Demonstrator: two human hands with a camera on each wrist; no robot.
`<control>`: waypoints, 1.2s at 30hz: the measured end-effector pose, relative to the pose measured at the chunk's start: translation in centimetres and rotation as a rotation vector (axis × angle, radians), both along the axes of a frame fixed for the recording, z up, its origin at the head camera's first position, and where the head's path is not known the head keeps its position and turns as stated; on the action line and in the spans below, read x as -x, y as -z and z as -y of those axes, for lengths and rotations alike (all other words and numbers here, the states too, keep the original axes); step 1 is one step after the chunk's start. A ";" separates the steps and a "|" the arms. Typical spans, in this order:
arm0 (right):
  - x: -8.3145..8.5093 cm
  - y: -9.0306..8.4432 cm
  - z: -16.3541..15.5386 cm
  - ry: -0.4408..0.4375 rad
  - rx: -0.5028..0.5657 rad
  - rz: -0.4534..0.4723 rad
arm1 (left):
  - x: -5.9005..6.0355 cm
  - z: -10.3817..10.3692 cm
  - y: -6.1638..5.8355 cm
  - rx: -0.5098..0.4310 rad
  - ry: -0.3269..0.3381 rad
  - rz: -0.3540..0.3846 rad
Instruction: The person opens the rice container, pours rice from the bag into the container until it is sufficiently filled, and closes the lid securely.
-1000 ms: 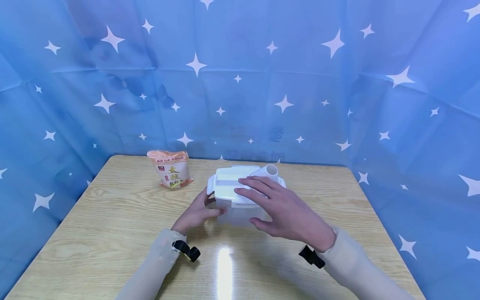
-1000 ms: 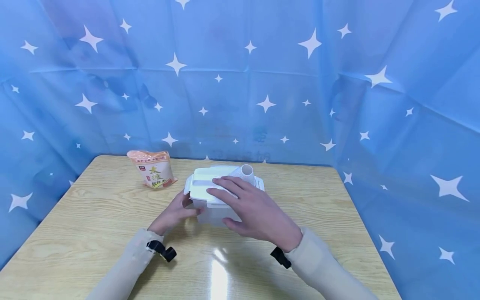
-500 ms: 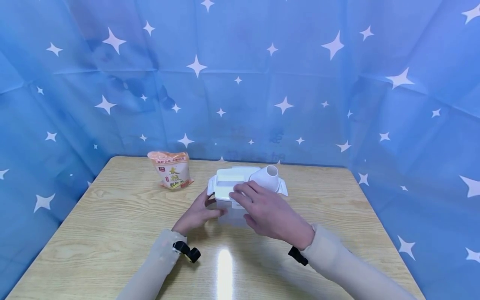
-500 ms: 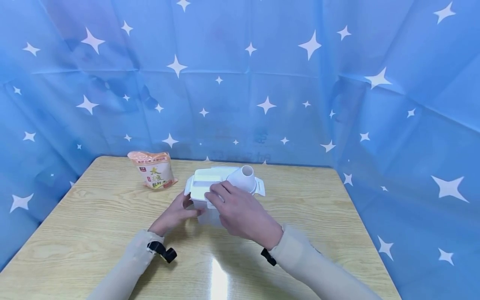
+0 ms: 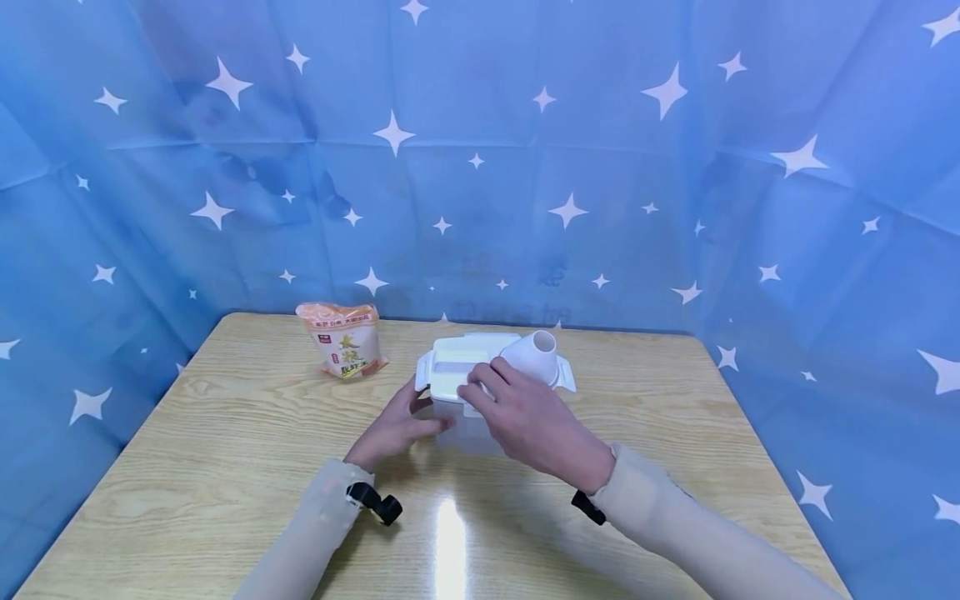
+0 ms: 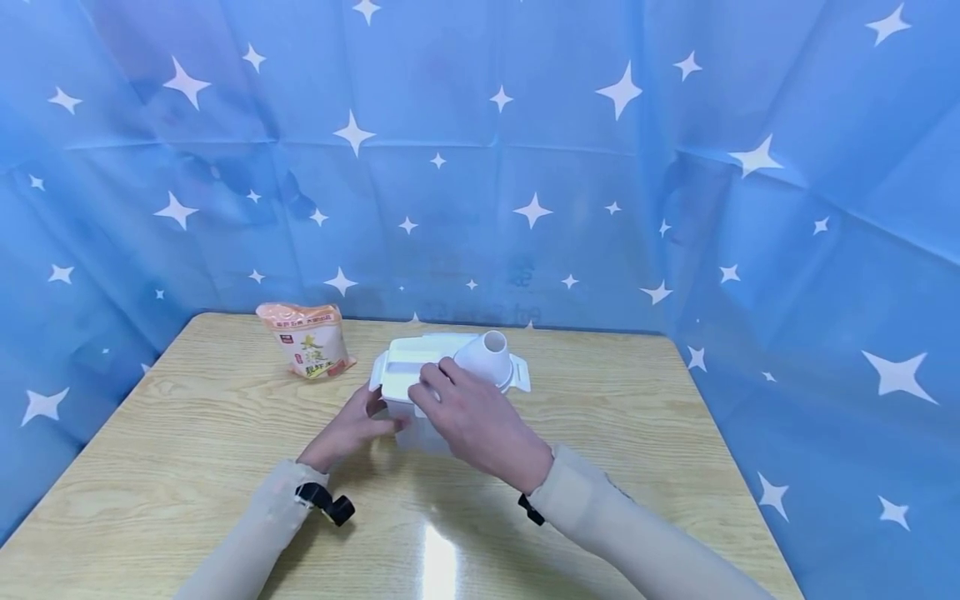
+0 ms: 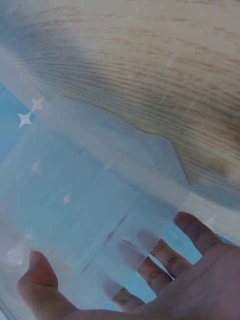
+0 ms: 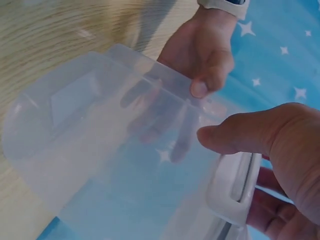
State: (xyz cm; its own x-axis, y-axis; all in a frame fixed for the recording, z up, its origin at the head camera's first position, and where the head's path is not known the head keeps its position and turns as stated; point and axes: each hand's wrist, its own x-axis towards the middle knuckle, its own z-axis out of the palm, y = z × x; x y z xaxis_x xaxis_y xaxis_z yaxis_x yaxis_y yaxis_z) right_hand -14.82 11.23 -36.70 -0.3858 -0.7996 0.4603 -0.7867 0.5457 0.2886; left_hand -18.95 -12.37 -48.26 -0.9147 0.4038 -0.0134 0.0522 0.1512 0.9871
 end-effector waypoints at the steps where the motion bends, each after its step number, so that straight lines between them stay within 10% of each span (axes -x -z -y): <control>1: 0.0 -0.1 0.0 0.002 -0.002 -0.007 | 0.0 0.0 0.0 0.001 0.001 -0.002; 36: -0.5 -0.8 0.6 0.024 -0.185 -0.179 | 0.3 0.3 -0.2 -0.018 0.027 -0.055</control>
State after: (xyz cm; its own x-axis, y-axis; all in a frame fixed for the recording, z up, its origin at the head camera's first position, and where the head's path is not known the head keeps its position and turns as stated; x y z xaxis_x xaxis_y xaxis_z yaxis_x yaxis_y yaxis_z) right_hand -14.29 10.60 -35.88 -0.3318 -0.8680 0.3694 -0.7016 0.4888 0.5185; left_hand -19.23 -12.63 -48.05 -0.9025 0.4284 0.0442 0.1104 0.1310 0.9852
